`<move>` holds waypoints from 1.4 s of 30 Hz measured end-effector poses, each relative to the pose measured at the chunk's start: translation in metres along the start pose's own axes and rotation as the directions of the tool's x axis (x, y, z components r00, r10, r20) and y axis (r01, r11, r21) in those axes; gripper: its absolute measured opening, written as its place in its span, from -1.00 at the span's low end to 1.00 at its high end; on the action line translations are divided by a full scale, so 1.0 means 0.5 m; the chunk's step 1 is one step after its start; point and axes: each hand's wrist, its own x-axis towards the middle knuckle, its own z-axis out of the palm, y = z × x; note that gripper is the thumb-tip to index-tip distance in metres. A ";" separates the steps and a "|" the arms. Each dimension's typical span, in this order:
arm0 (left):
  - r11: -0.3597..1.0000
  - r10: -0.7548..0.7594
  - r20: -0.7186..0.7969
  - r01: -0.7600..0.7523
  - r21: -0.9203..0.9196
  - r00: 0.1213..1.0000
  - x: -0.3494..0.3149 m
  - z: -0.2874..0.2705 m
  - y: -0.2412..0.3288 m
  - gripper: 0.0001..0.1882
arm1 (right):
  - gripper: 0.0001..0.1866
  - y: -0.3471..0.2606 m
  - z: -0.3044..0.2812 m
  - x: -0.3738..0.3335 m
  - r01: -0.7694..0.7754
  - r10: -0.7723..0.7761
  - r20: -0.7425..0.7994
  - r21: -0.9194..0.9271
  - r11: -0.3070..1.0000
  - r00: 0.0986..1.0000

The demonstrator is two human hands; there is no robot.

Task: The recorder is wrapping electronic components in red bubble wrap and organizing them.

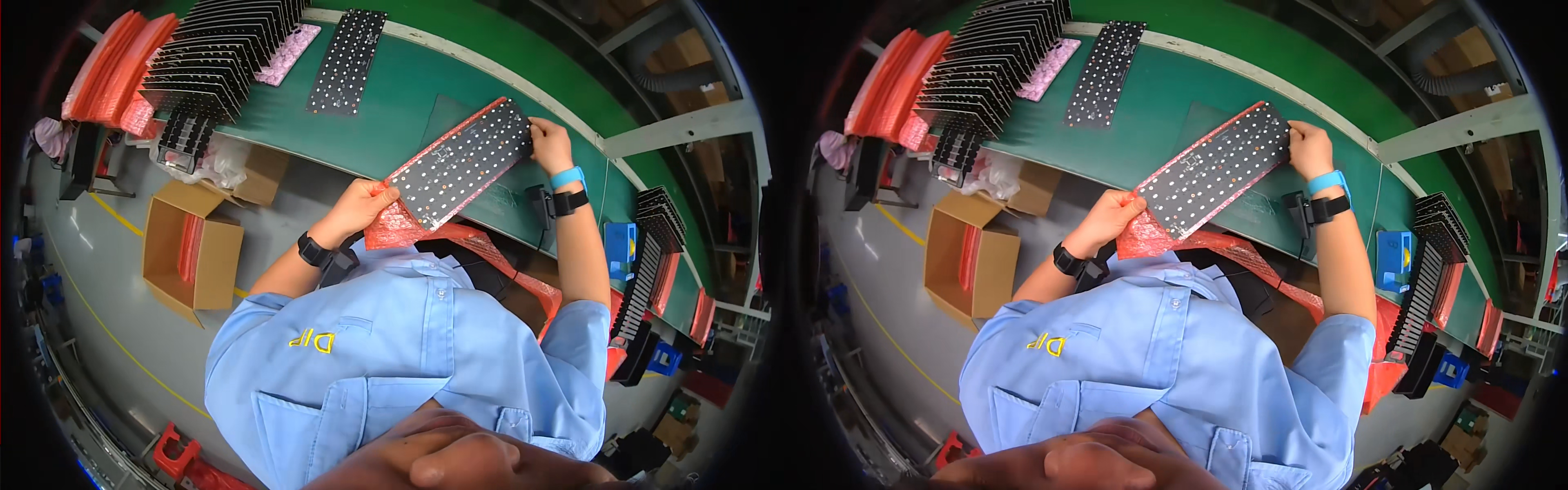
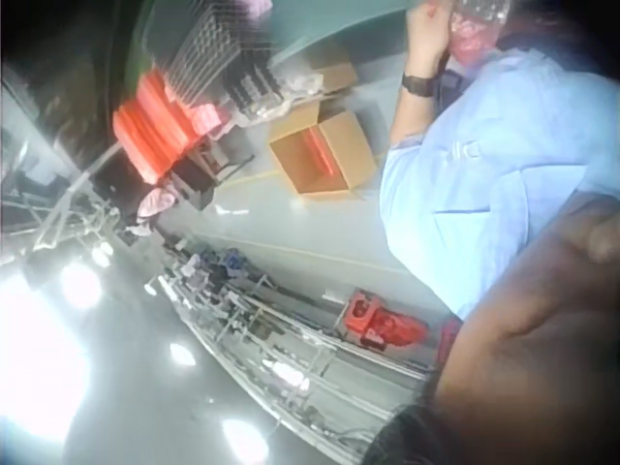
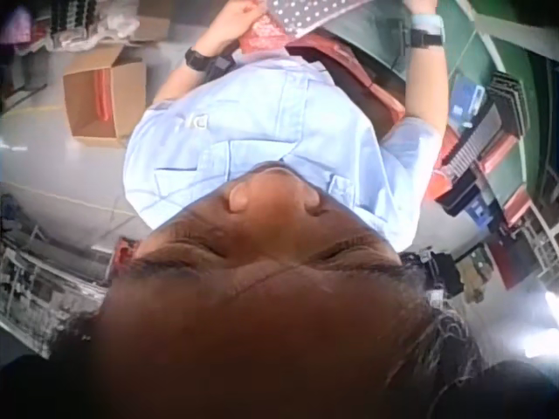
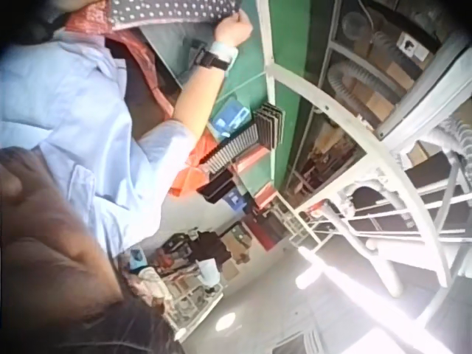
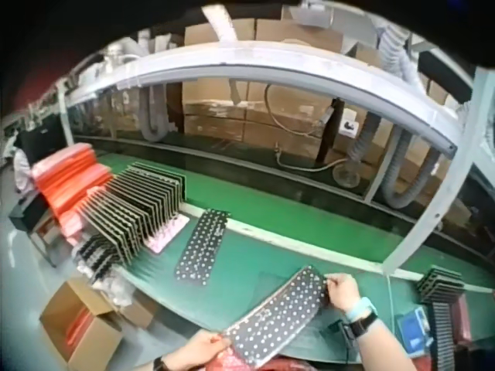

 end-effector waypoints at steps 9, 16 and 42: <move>0.998 -0.013 -0.104 0.020 0.061 0.995 -0.032 0.041 0.075 -0.72 | -0.58 -0.042 -0.006 0.036 -0.217 0.081 0.404 0.301 0.929 0.911; 0.398 0.637 0.075 -0.411 0.821 0.767 -0.110 0.037 0.183 -0.75 | -0.56 -0.096 -0.222 -0.148 0.041 -0.205 0.227 0.568 0.822 0.952; 0.241 0.494 0.214 -0.369 0.898 0.843 -0.081 0.041 0.185 -0.75 | -0.65 -0.183 -0.132 -0.331 0.330 -0.317 -0.415 -0.042 0.943 0.853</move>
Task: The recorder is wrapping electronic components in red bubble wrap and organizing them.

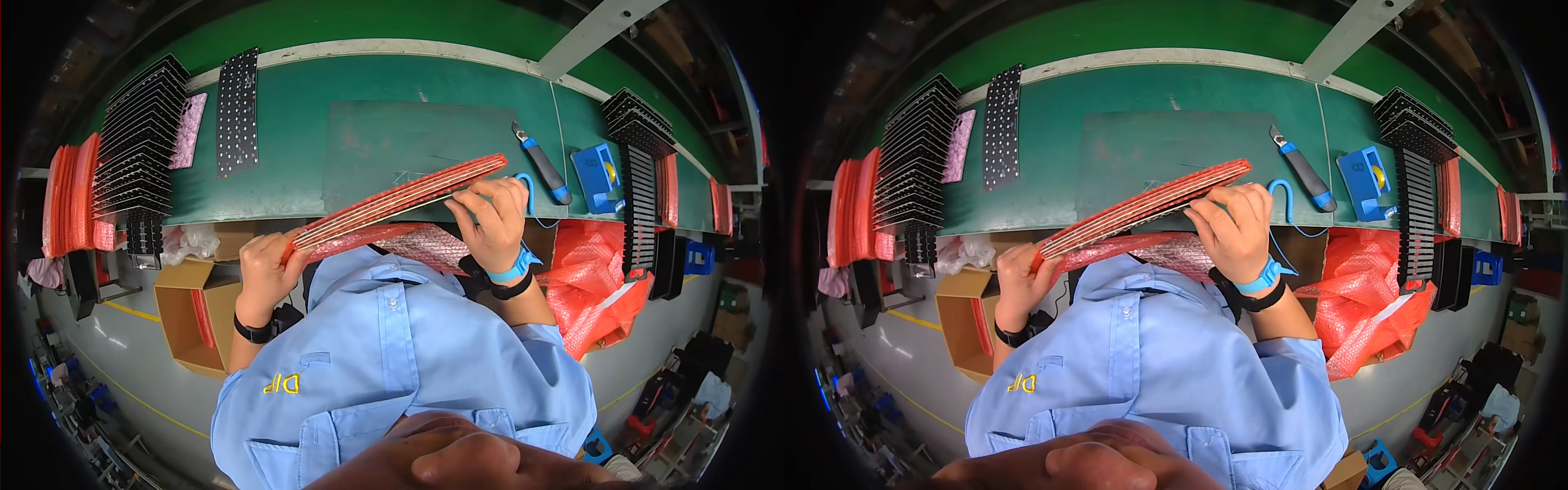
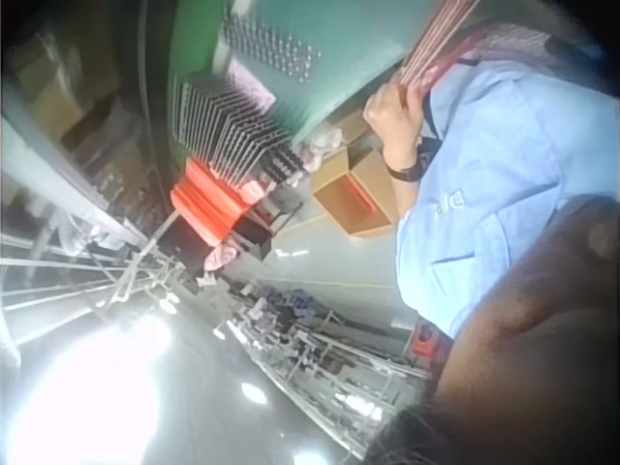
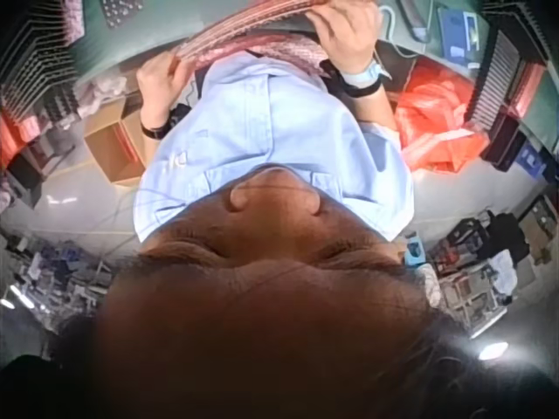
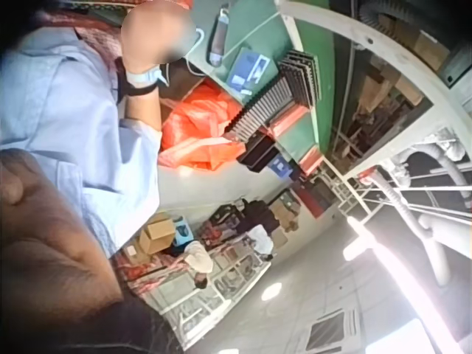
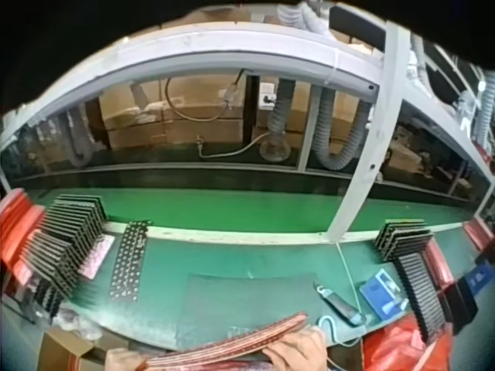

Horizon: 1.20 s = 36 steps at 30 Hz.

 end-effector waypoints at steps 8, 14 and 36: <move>1.000 0.006 -0.012 -0.006 -0.014 1.000 -0.005 0.002 -0.004 -0.75 | -0.72 0.003 0.000 0.004 0.044 -0.044 0.001 -0.047 0.998 0.999; 1.000 -0.012 0.004 0.012 -0.010 1.000 -0.006 0.003 -0.005 -0.75 | -0.73 0.004 -0.003 0.000 0.040 -0.037 0.028 -0.077 0.996 0.999; 0.999 0.046 -0.025 -0.045 0.016 0.999 -0.006 0.006 -0.002 -0.72 | -0.70 -0.003 -0.008 0.012 0.036 -0.028 0.066 -0.126 0.991 0.997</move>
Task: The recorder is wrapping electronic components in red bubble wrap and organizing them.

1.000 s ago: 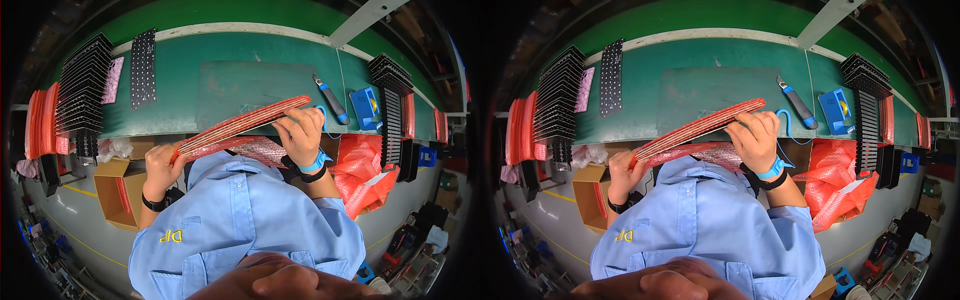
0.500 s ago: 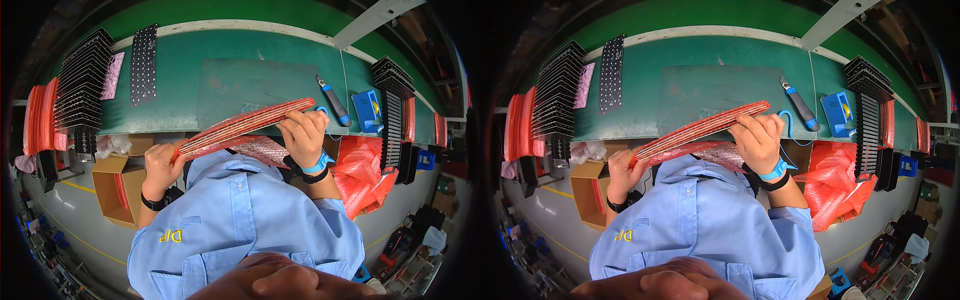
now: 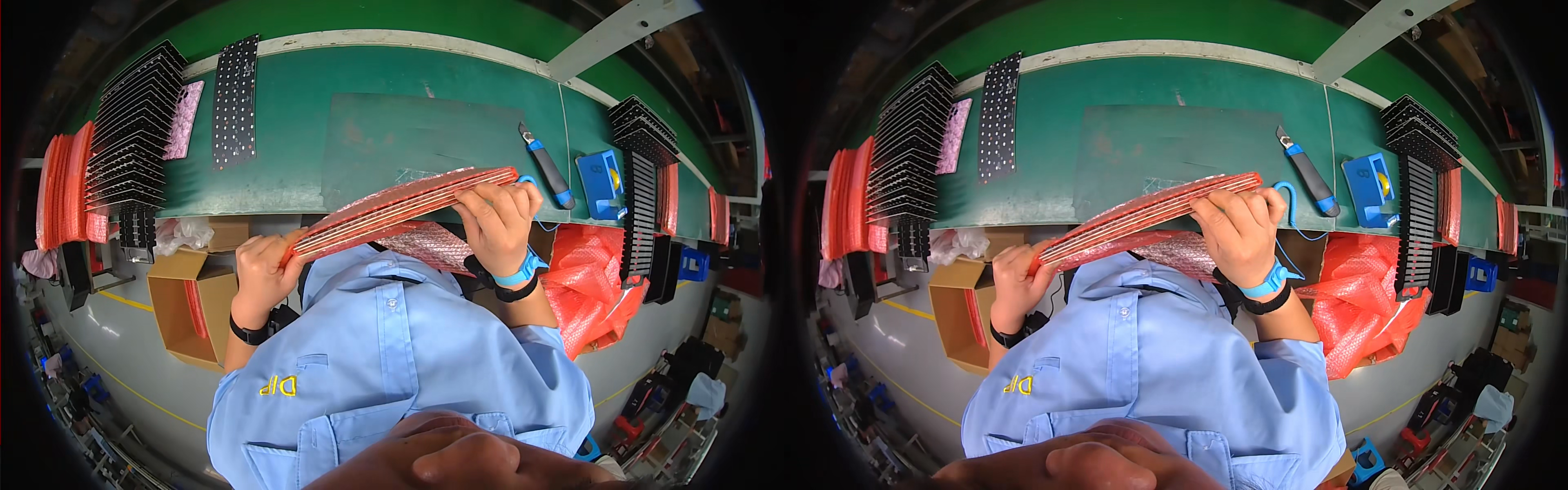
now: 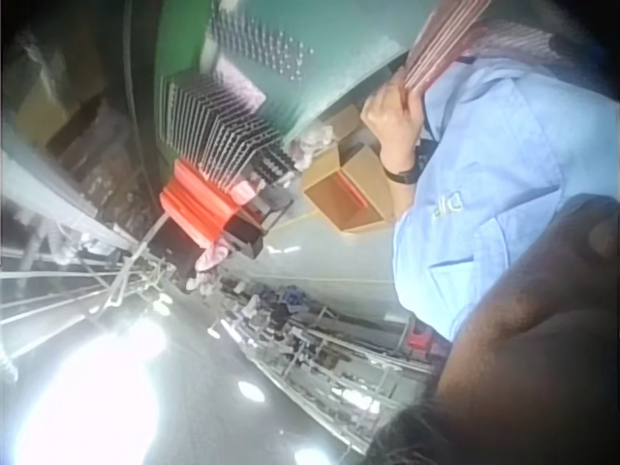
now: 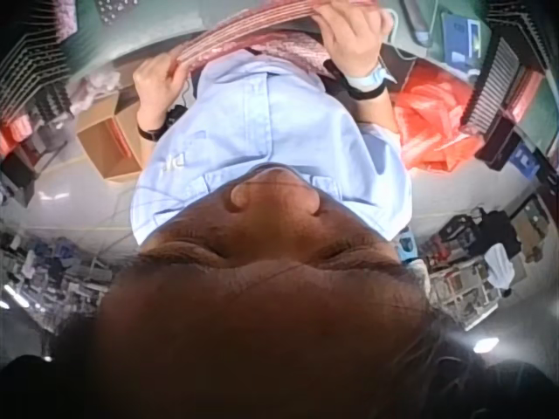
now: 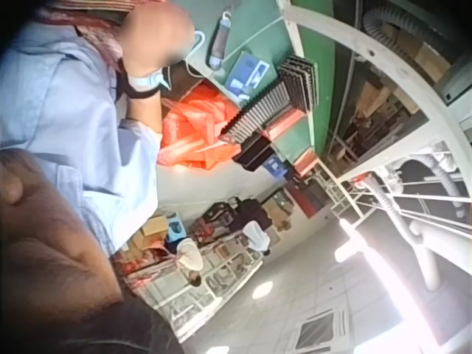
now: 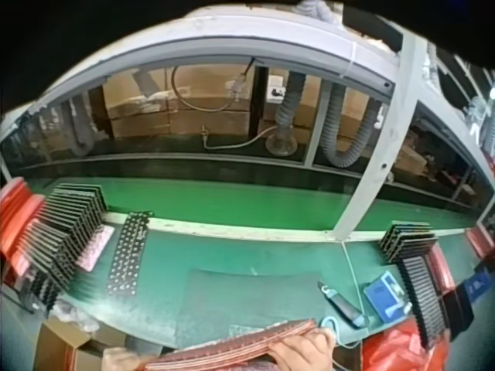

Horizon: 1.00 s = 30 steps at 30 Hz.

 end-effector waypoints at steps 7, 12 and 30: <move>1.000 0.021 -0.001 -0.021 0.014 1.000 0.000 0.000 -0.003 -0.72 | -0.72 -0.001 -0.002 0.008 0.013 -0.013 -0.019 -0.009 1.000 1.000; 1.000 0.018 -0.004 -0.018 -0.002 1.000 0.002 -0.005 -0.001 -0.74 | -0.64 0.006 -0.007 0.005 0.056 -0.055 0.060 -0.007 0.998 0.997; 0.281 -0.395 0.148 0.273 -0.920 0.907 0.027 0.086 0.043 -0.80 | -0.47 0.104 -0.198 0.230 -0.422 0.113 0.459 0.655 0.626 0.881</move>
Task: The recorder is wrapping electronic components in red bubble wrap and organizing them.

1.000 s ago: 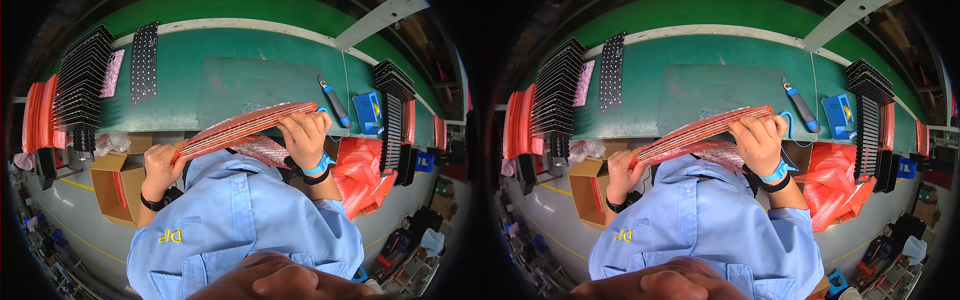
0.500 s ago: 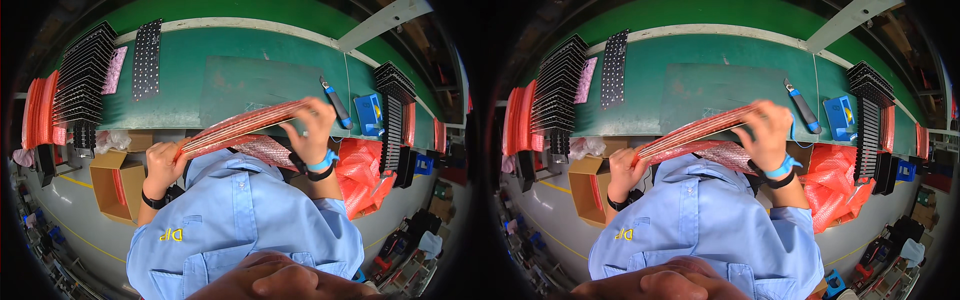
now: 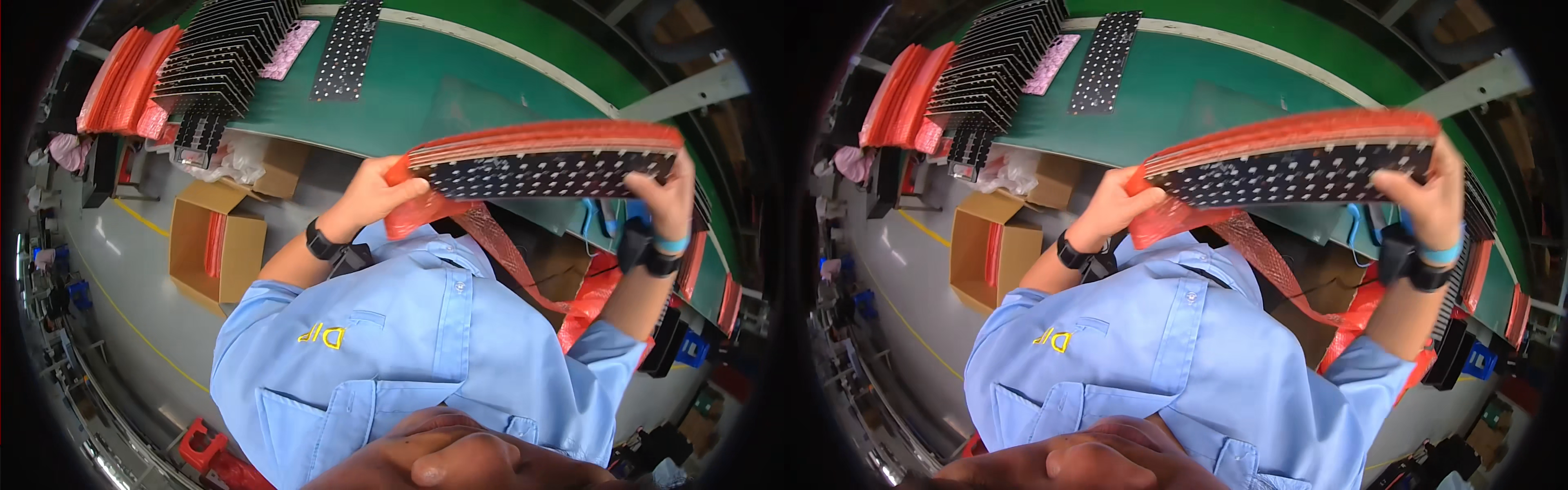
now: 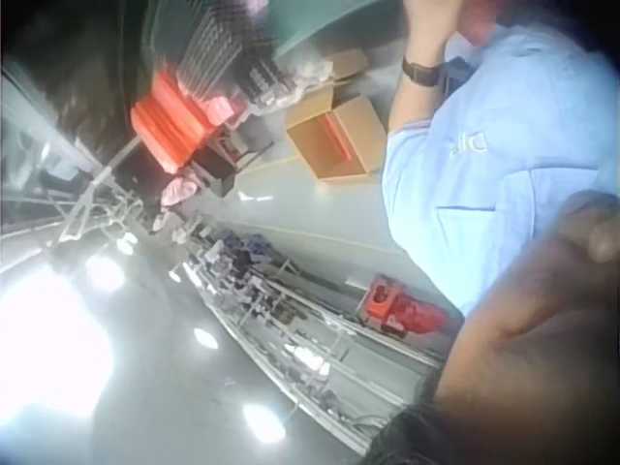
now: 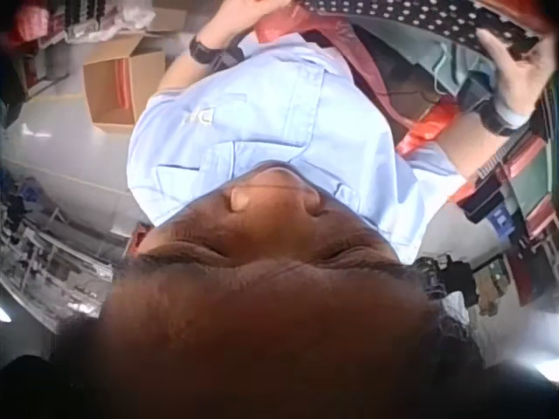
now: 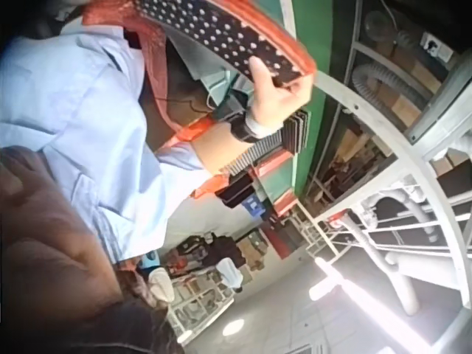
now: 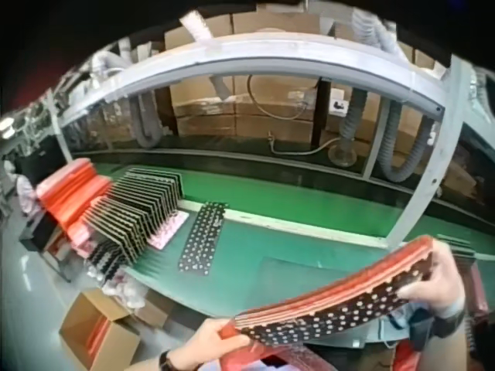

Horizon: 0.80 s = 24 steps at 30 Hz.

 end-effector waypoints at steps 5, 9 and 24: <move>0.983 -0.180 0.510 0.172 0.064 0.841 0.028 0.007 -0.101 -0.80 | -0.56 -0.196 -0.090 0.077 0.037 -0.031 0.022 -0.377 0.926 0.999; 0.978 -0.204 0.637 0.176 0.108 0.743 0.038 0.024 -0.129 -0.81 | -0.58 -0.281 -0.077 0.113 0.023 -0.025 0.003 -0.521 0.853 1.000; 0.901 -0.285 0.409 0.387 -0.194 0.867 0.030 0.026 -0.149 -0.74 | -0.91 0.090 0.266 0.076 0.093 -0.357 -0.008 -0.960 0.264 0.934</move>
